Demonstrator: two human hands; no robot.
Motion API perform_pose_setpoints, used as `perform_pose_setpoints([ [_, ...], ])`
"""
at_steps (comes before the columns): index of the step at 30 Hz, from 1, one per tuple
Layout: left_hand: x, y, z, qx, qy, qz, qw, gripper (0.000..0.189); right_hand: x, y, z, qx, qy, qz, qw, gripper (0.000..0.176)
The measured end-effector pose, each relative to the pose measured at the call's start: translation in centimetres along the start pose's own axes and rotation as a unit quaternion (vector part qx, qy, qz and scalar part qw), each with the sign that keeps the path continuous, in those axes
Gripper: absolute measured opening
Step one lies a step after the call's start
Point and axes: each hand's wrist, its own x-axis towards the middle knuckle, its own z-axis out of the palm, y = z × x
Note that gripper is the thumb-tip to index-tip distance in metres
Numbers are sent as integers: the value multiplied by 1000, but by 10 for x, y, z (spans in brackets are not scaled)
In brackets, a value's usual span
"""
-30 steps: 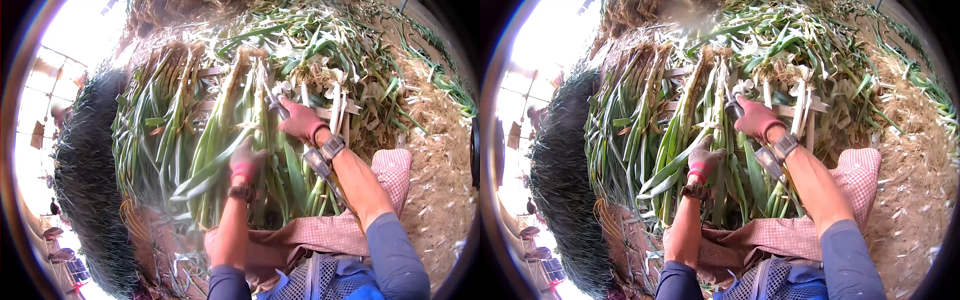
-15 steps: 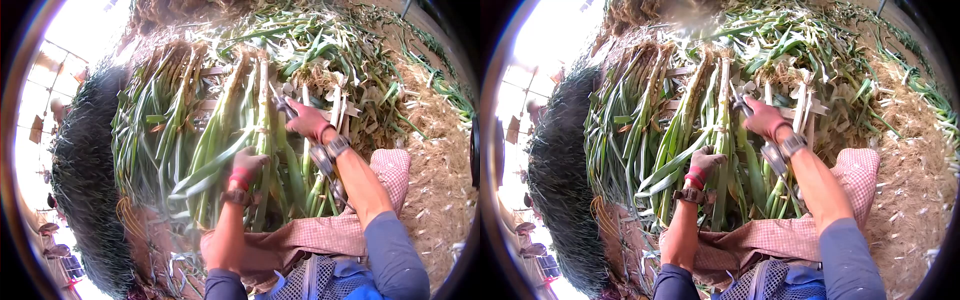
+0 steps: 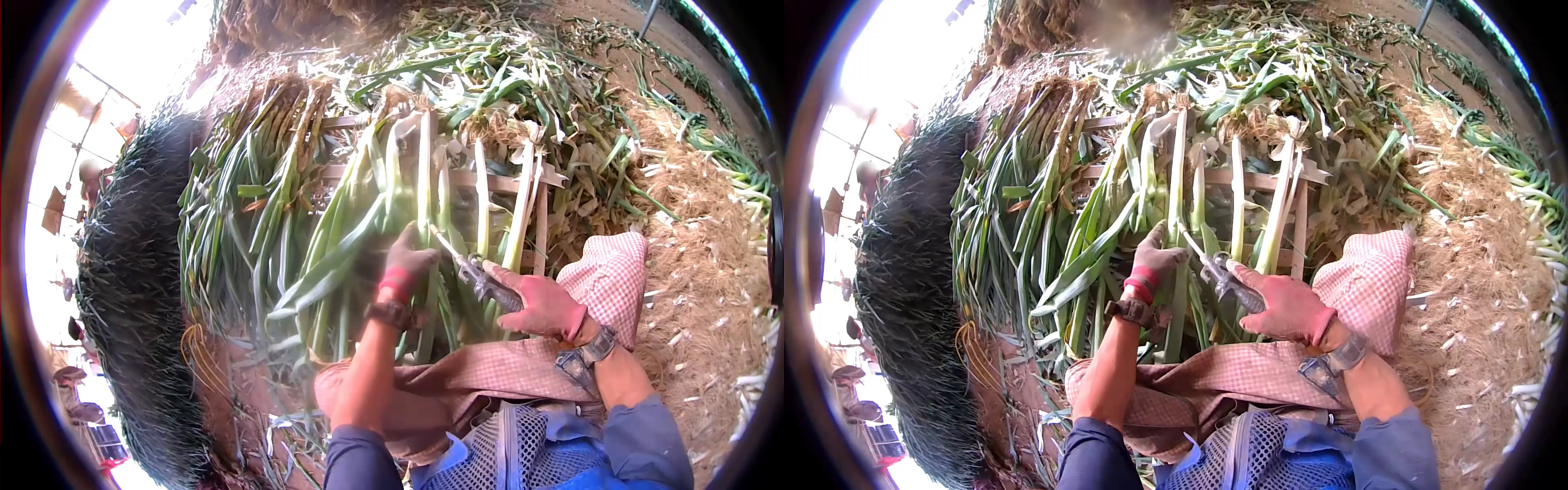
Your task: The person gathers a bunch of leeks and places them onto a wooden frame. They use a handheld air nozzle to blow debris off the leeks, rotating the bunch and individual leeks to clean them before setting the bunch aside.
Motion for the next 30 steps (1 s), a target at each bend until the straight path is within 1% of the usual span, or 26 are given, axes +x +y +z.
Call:
perform_pose_setpoints([
  [2, -8, 4, 6, 39, -14, -32, 999, 91, 0, 10, 6, -35, 39, -16, 999, 99],
  [3, -16, 18, 7, 37, -13, -32, 999, 91, -1, -14, -13, -21, 13, 67, 997, 97],
  [5, -29, 43, 12, -27, -75, -124, 989, 88, 1, -7, -16, -29, 22, 56, 998, 97],
  [6, -27, 31, 24, 46, -50, -89, 994, 86, 3, 0, -16, -36, 31, 46, 998, 97],
  [7, -28, 17, 34, 63, -48, -74, 994, 85, 5, 12, -7, -37, 40, 7, 998, 98],
  [8, -31, 12, 41, 79, -46, -57, 994, 84, 4, 6, -11, -37, 39, 6, 999, 98],
  [9, -39, 31, 43, 34, -83, -94, 991, 83, 2, -5, -19, -27, 32, 30, 999, 98],
  [10, -50, 49, 46, 65, -113, -99, 987, 83, 1, -10, -23, -16, 25, 53, 998, 98],
  [11, -54, 39, 59, 69, -129, -86, 986, 80, 10, 15, -12, -18, 84, 0, 996, 99],
  [12, -59, 43, 69, 74, -144, -72, 984, 77, 11, 15, -14, -18, 84, -1, 996, 99],
  [13, -63, 47, 78, 99, -186, -97, 973, 73, 14, 13, -17, -13, 68, 2, 998, 99],
  [14, -70, 63, 83, 123, -227, -122, 958, 70, 16, 13, -19, -8, 51, 5, 999, 99],
  [15, -79, 52, 94, 152, -211, -25, 965, 64, 23, 22, -14, -14, 69, -22, 997, 99],
  [16, -78, 43, 103, 149, -230, 5, 962, 71, 28, 29, -11, -14, 66, -23, 997, 99],
  [18, -74, 59, 99, 187, -272, 1, 944, 68, 38, 27, -16, -14, 112, 4, 994, 100],
  [19, -66, 62, 91, 217, -259, 28, 941, 64, 36, 19, -23, -14, 109, 65, 992, 100],
  [20, -57, 61, 79, 246, -247, 54, 936, 61, 38, 21, -21, -14, 108, 65, 992, 100],
  [21, -51, 63, 65, 252, -165, 83, 950, 49, 38, 24, -18, -16, 111, 65, 992, 100],
  [22, -37, 66, 51, 243, -147, 1, 959, 46, 39, 27, -15, -18, 113, 66, 991, 100],
  [23, -21, 51, 41, 319, -68, -20, 945, 43, 38, 29, -11, 15, 71, 40, 997, 100],
  [24, -14, 60, 24, 343, 23, 5, 939, 43, 36, 28, -6, 15, 69, 41, 997, 100],
  [25, -6, 56, 13, 371, 70, -48, 925, 45, 35, 26, 0, 30, 71, 30, 997, 100],
  [26, 0, 57, 0, 382, 71, -104, 916, 47, 35, 24, 4, 45, 72, 18, 996, 100],
  [27, 4, 38, -7, 381, 80, -108, 915, 47, 38, 25, 9, 50, 106, 8, 993, 100],
  [28, 8, 20, -9, 380, 89, -111, 914, 47, 39, 23, 10, 50, 106, 10, 993, 100],
  [30, 12, 3, -3, 383, 93, -99, 914, 47, 42, 14, 8, 58, 53, 17, 997, 99],
])
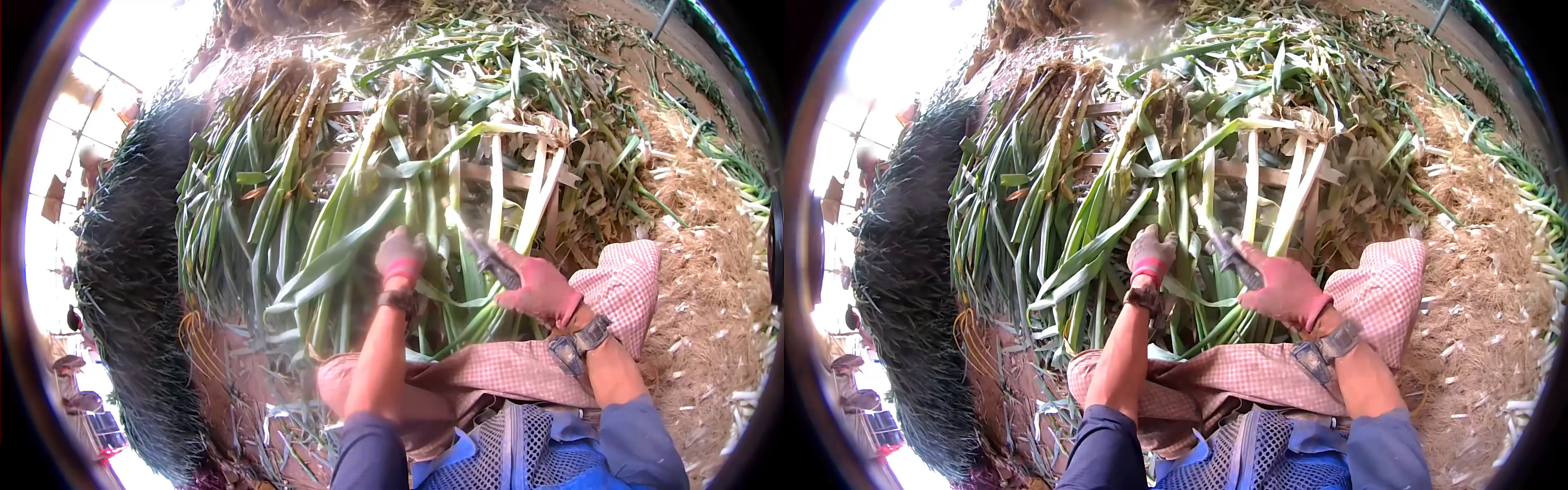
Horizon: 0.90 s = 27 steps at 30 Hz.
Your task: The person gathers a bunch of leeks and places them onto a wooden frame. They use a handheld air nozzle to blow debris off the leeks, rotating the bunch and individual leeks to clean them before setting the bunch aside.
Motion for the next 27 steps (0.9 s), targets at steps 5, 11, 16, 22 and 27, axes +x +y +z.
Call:
perform_pose_setpoints([
  [5, 11, 3, -14, -86, -66, -19, 994, 53, 15, -18, 5, -22, 4, 17, 1000, 98],
  [11, 0, 5, -10, -102, -102, -27, 989, 49, 21, -17, 12, -57, -26, -17, 998, 96],
  [16, -8, 1, -11, -116, -130, -18, 985, 46, 31, -37, 9, -85, -82, 22, 993, 95],
  [22, -16, 0, -15, -104, -126, 3, 987, 43, 86, -39, 5, -115, -1, 15, 993, 97],
  [27, -27, 6, -27, -147, -154, -14, 977, 40, 128, -43, -8, -121, 18, 16, 992, 98],
])
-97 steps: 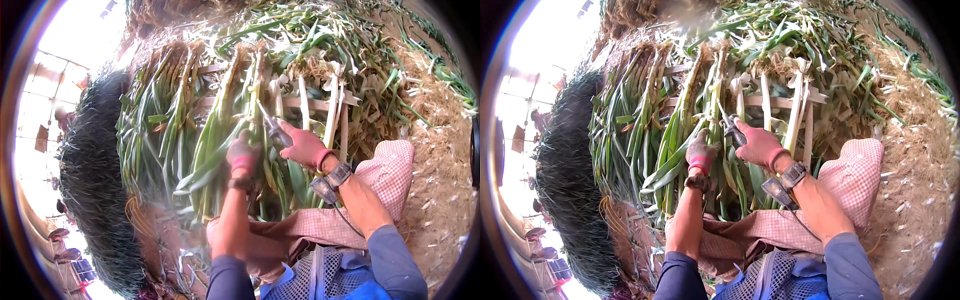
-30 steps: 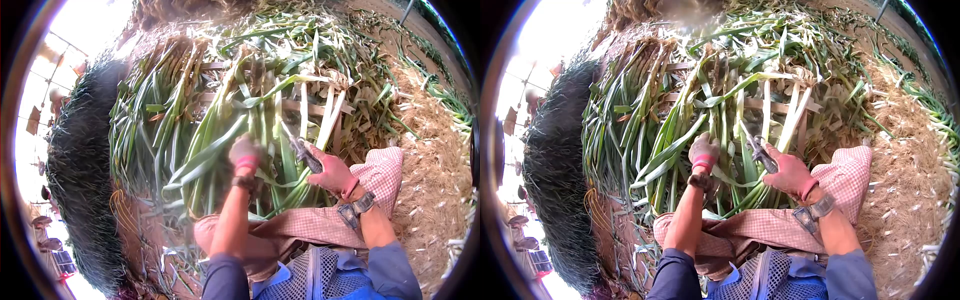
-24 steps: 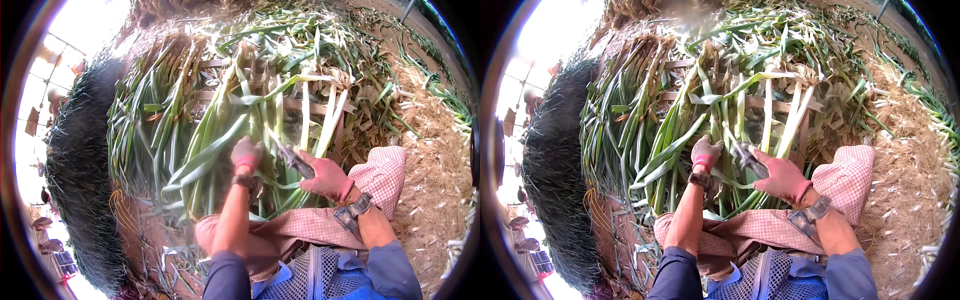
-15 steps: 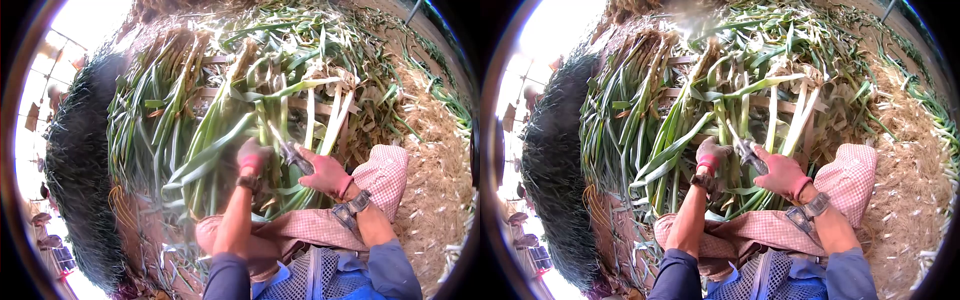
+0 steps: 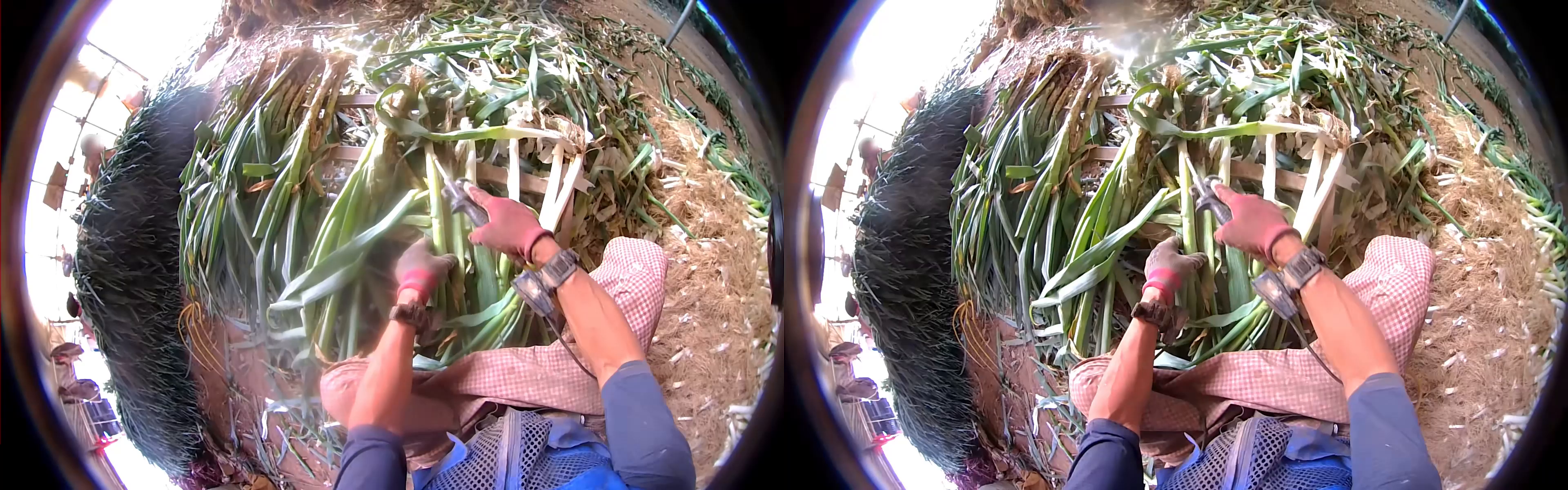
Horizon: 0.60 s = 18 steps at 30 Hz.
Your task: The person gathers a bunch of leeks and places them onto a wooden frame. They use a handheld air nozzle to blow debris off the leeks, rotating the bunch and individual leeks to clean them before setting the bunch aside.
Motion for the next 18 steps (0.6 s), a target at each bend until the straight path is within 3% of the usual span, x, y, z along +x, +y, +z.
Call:
perform_pose_setpoints([
  [12, -5, -17, 12, -70, -36, 19, 997, 39, 74, -19, -15, -11, 42, 39, 998, 94],
  [15, -9, -17, 13, -117, -73, -2, 990, 41, 60, -16, -9, -11, 60, 34, 998, 94],
  [18, -14, -16, 16, -53, -57, 20, 997, 42, 18, -22, -19, 13, 11, 59, 998, 92],
])
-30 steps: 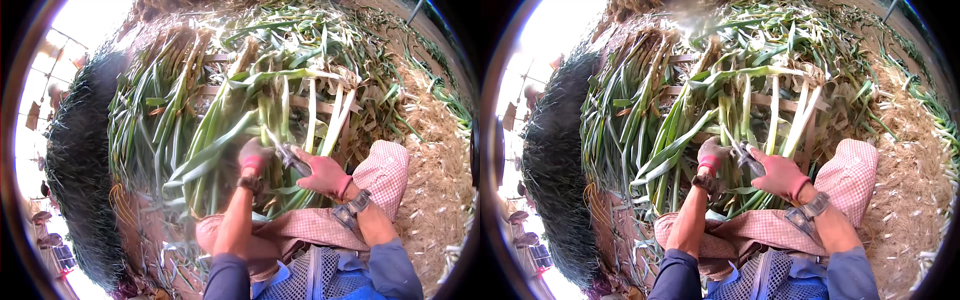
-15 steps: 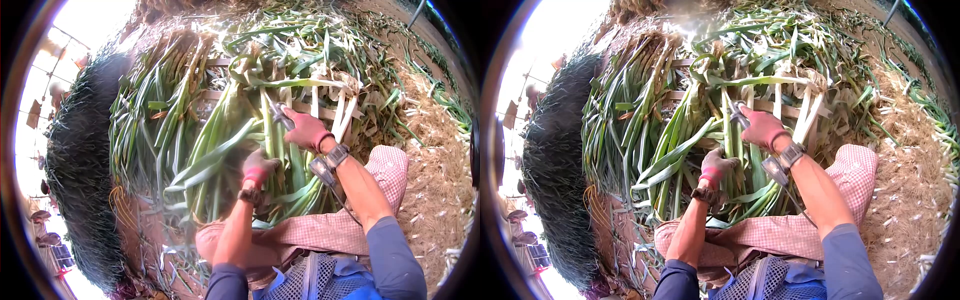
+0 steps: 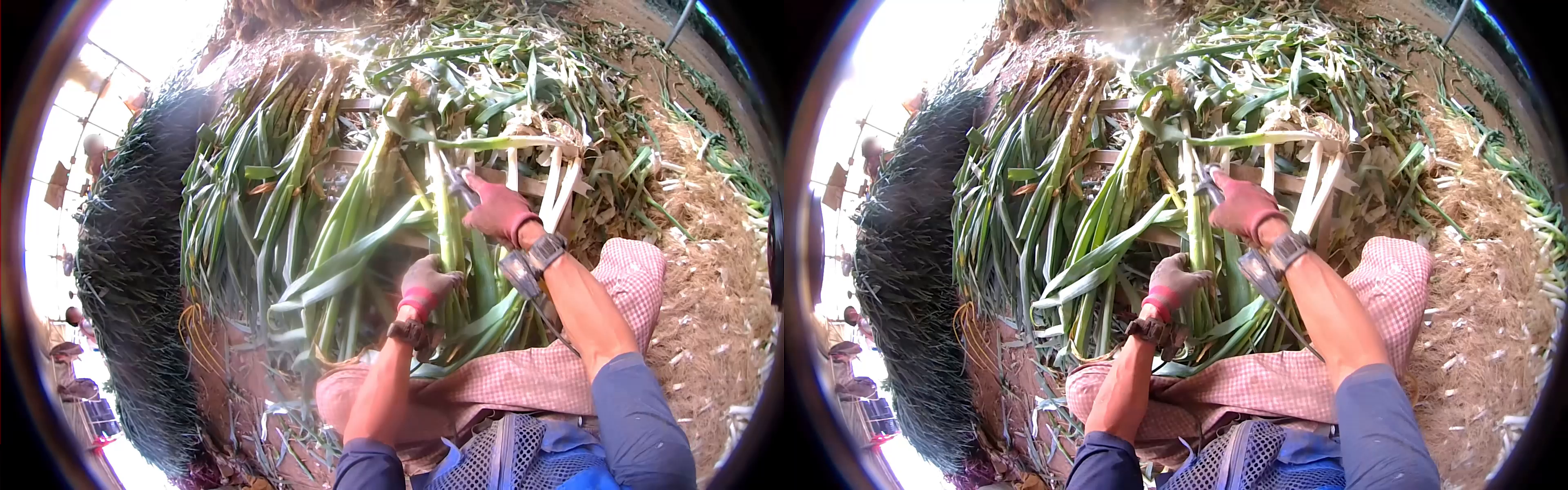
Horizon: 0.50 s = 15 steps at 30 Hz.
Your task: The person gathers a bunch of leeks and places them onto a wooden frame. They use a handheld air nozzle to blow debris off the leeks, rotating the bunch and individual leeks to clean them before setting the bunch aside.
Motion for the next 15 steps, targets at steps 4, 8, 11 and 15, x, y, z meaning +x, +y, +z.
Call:
perform_pose_setpoints([
  [4, -9, 5, -2, 44, 12, 11, 999, 42, -63, 16, 4, -8, -57, -2, 998, 91],
  [8, -18, 12, -1, 107, 10, -3, 994, 45, -133, 47, 11, -34, -119, -29, 992, 91],
  [11, -24, 20, -1, 115, 13, 12, 993, 49, -168, 88, 24, -1, -66, -88, 994, 95],
  [15, -33, 37, 6, 183, 44, 28, 982, 46, -203, 98, 17, 44, -62, -56, 996, 97],
])
